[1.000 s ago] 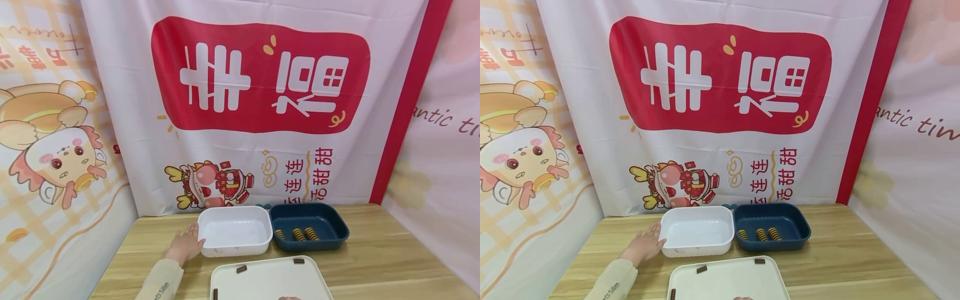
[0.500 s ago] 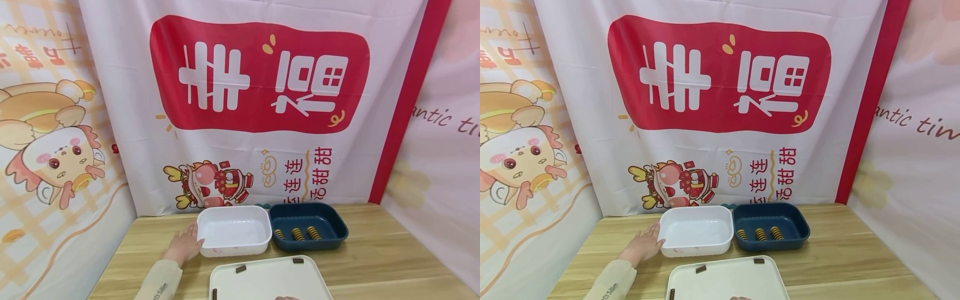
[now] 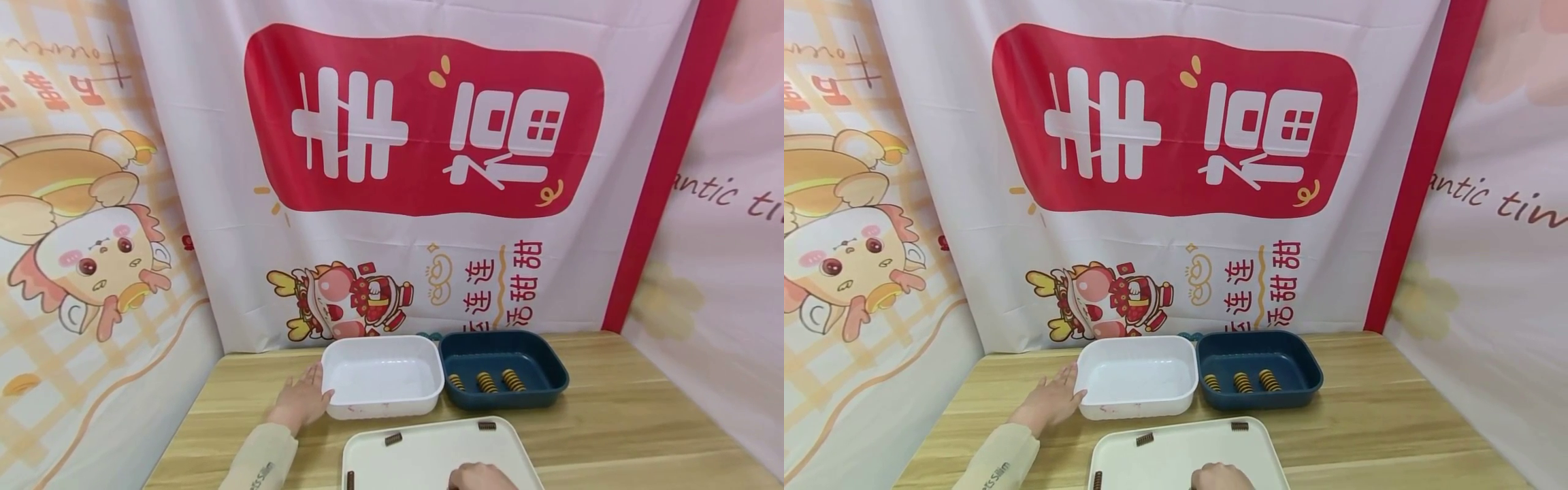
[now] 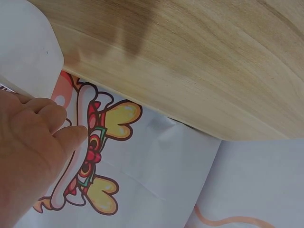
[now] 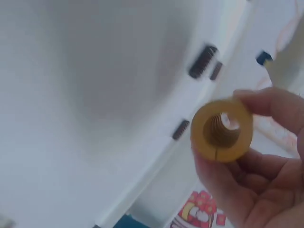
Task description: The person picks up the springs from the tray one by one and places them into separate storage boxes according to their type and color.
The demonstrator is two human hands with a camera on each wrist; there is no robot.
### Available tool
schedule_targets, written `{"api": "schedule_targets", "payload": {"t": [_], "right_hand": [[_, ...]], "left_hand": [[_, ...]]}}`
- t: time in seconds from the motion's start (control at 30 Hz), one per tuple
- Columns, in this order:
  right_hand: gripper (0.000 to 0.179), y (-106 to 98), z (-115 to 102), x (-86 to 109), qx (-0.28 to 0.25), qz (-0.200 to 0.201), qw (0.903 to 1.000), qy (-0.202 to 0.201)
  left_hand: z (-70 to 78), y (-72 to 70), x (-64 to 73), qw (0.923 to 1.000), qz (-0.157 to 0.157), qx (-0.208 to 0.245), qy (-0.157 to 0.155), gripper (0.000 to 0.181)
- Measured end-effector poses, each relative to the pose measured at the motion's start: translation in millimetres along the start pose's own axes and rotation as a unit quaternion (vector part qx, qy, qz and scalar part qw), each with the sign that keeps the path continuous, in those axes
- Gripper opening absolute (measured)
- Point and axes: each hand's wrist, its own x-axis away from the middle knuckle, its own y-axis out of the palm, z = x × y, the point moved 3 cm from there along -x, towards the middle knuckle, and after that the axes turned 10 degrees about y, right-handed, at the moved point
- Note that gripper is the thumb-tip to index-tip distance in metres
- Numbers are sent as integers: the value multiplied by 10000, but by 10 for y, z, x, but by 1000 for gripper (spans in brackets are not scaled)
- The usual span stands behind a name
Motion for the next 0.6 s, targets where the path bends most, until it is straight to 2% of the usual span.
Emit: {"api": "schedule_targets", "payload": {"t": [0.07, 0.13, 0.23, 0.33, 0.47, 0.6], "right_hand": [[8, -118, -15, 8, -387, -167, 9990, 148], [6, -210, -33, 10, -952, -477, 9940, 239], [9, -304, -70, 25, -1923, -856, 9768, 400], [7, -357, -101, 39, -2764, -1089, 9540, 396], [5, -404, -118, 48, -3474, -1317, 9281, 224], [9, -446, -97, 62, -3894, -1536, 9082, 8]], "left_hand": [[6, -3, -1, 10000, -27, -9, -16, 62], [9, -8, 0, 10000, -12, -25, -8, 62], [6, -12, 6, 10000, 29, -63, 20, 62], [5, -14, 7, 10000, 46, -75, 29, 62], [8, -14, 2, 10000, 2, -87, 11, 62], [4, -7, -5, 9999, -27, -119, 21, 62]]}}
